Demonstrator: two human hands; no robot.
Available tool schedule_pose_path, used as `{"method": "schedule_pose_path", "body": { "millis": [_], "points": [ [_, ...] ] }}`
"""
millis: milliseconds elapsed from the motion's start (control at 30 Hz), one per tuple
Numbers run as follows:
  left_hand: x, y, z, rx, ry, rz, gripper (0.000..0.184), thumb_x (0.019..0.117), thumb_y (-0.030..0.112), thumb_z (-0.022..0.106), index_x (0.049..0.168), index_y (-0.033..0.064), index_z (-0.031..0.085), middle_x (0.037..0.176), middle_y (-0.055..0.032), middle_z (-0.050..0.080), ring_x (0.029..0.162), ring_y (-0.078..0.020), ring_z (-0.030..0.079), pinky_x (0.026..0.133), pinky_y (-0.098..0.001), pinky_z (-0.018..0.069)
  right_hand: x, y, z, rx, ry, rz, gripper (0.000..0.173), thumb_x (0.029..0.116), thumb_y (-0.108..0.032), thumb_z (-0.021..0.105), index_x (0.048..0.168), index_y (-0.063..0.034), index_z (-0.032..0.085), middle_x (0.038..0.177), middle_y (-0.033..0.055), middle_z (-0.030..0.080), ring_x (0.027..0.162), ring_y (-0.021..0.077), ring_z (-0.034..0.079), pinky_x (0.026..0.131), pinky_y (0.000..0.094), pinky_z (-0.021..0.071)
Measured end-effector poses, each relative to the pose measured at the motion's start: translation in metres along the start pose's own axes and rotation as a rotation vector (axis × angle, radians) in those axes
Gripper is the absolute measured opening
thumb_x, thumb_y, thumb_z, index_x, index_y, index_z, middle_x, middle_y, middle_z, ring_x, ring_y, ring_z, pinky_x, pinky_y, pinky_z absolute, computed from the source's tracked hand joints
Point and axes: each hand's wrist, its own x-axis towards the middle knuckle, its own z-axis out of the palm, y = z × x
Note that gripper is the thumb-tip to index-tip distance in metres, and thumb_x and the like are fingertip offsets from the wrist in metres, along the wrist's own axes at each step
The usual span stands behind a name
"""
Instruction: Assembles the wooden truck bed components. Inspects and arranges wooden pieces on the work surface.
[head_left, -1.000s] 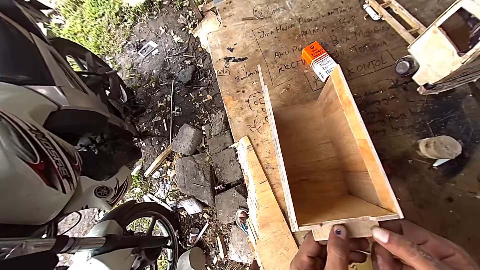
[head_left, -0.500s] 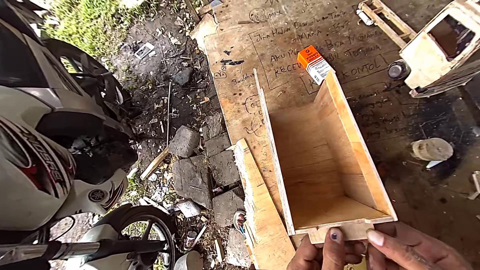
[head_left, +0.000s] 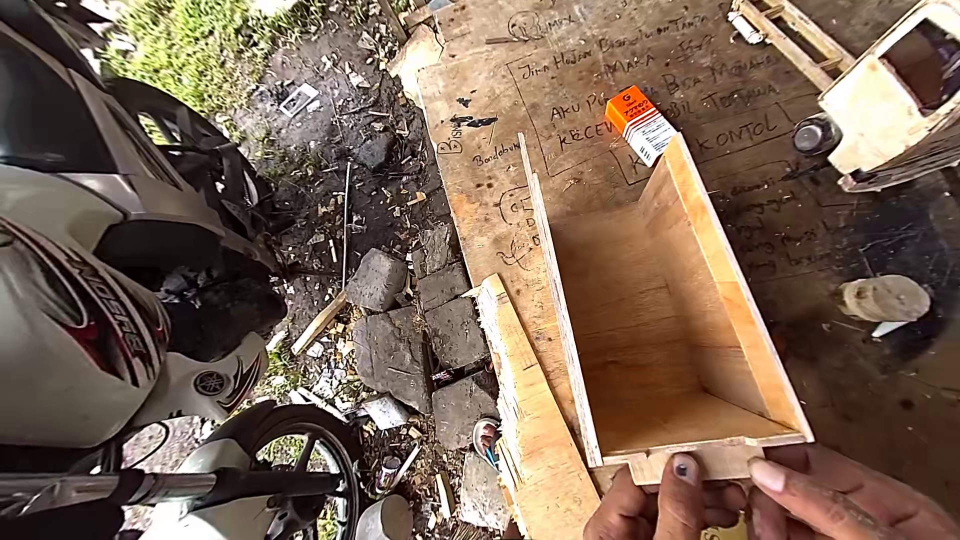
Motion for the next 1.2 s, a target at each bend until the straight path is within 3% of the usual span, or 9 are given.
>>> {"method": "schedule_pose_path", "body": {
  "millis": [1200],
  "points": [
    [0.0003,-0.0018,-0.0003,-0.016,-0.024,-0.014,0.018,0.102,0.001,0.055,0.096,-0.003,0.072,0.085,-0.0123,0.078,0.077,-0.0171,0.077,0.079,-0.0322,0.0637,-0.0007,-0.0036,-0.001,-0.005,0.01,0.029,0.019,0.102,0.0,0.047,0.099,-0.0096,0.063,0.076,-0.0061,0.072,0.067,0.0065,0.069,0.068,0.0263,0.0601]
  ]
}}
